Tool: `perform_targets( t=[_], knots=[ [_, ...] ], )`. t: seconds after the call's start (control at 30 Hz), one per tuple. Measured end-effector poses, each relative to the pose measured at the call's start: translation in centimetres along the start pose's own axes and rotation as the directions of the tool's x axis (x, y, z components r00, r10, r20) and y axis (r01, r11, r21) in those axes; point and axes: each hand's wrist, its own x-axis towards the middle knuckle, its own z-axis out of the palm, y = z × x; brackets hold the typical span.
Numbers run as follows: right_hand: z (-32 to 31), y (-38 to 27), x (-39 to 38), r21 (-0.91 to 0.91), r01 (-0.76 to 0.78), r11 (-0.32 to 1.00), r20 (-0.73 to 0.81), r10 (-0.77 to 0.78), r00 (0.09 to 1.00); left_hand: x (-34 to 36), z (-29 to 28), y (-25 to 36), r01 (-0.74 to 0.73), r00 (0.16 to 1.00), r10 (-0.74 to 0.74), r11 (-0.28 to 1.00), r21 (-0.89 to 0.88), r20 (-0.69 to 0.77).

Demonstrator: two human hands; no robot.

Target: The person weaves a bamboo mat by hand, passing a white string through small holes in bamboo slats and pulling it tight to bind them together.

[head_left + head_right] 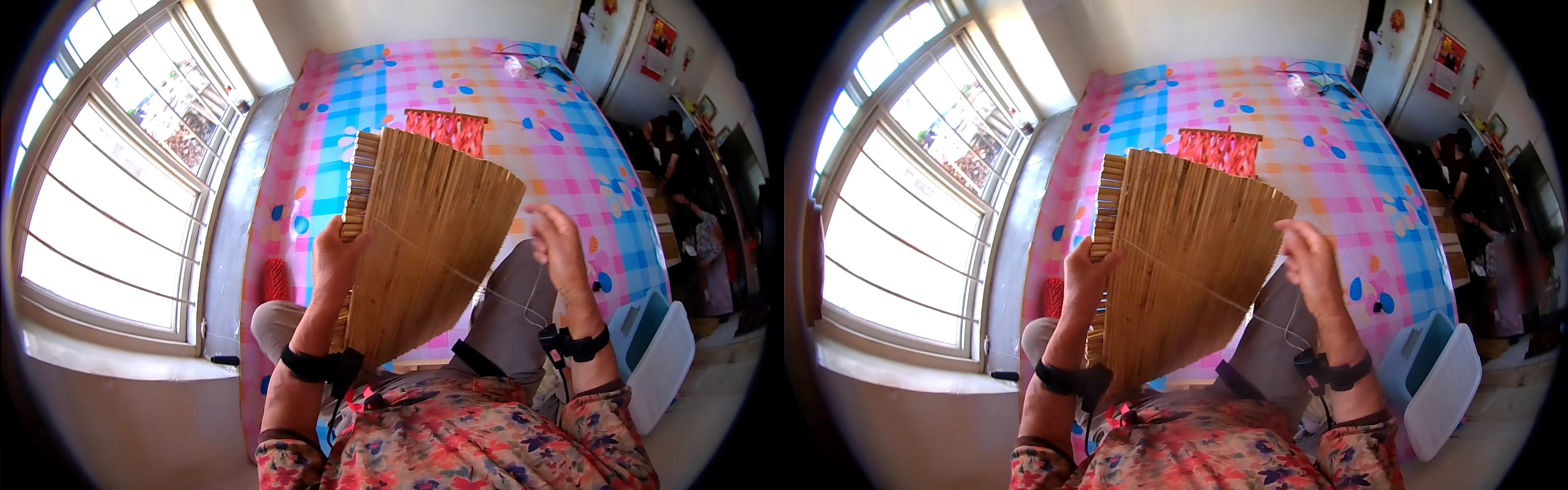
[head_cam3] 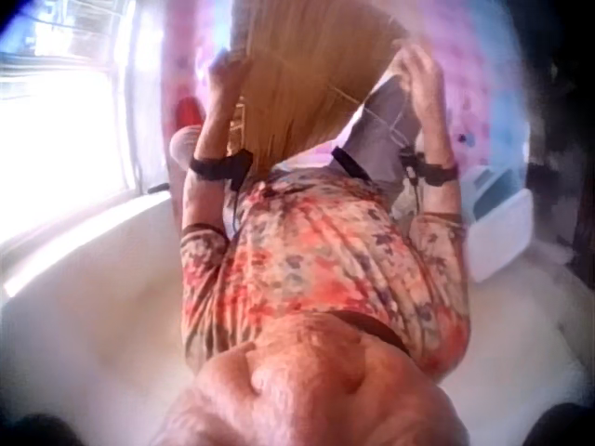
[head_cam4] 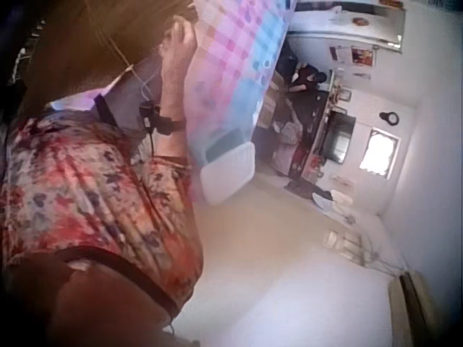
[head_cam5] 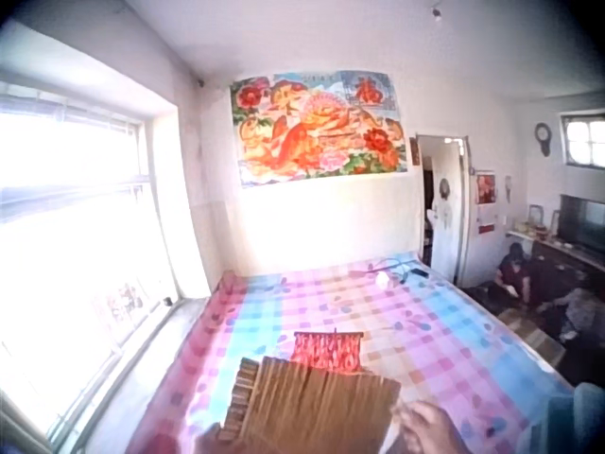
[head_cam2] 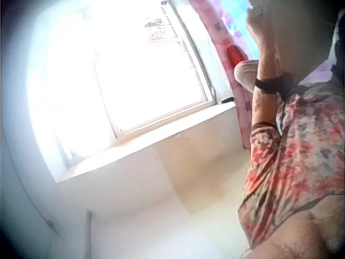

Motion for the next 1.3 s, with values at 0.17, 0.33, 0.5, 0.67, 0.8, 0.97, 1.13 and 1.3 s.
perform_targets(
  t=[0.17,0.33,0.5,0.67,0.8,0.97,1.13,1.3],
  knots=[
    [8.4,-0.7,-0.9,-0.053,-0.080,0.995,0.465,0.096,0.880,-1.4,-1.6,1.5,0.097,0.995,-0.090,0.984,-0.150,0.050],
    [13.5,-0.8,0.5,-0.194,0.345,0.918,0.529,-0.198,0.825,-1.3,-2.2,3.0,0.164,0.983,-0.127,0.926,-0.340,0.130],
    [15.4,1.6,2.8,-0.226,0.606,0.762,0.463,-0.463,0.756,-0.1,-2.1,0.7,0.180,0.980,-0.144,0.932,-0.314,0.134],
    [17.0,3.1,4.2,-0.394,0.693,0.604,0.398,-0.567,0.721,0.8,-1.3,-0.6,0.212,0.974,-0.171,0.924,-0.320,0.150],
    [17.2,4.0,4.9,-0.370,0.708,0.602,0.400,-0.584,0.706,1.2,-1.1,-0.5,0.239,0.967,-0.203,0.934,-0.265,0.156],
    [16.8,5.2,5.8,-0.368,0.679,0.635,0.422,-0.536,0.731,1.1,-0.2,-1.5,0.295,0.948,-0.242,0.912,-0.286,0.207],
    [15.6,7.1,6.6,-0.355,0.611,0.707,0.402,-0.475,0.783,1.5,1.0,-2.8,0.305,0.933,-0.281,0.949,-0.078,0.223],
    [14.7,8.7,7.4,-0.256,0.532,0.807,0.374,-0.425,0.824,1.8,2.0,-2.8,0.293,0.938,-0.260,0.948,-0.125,0.227]
  ],
)
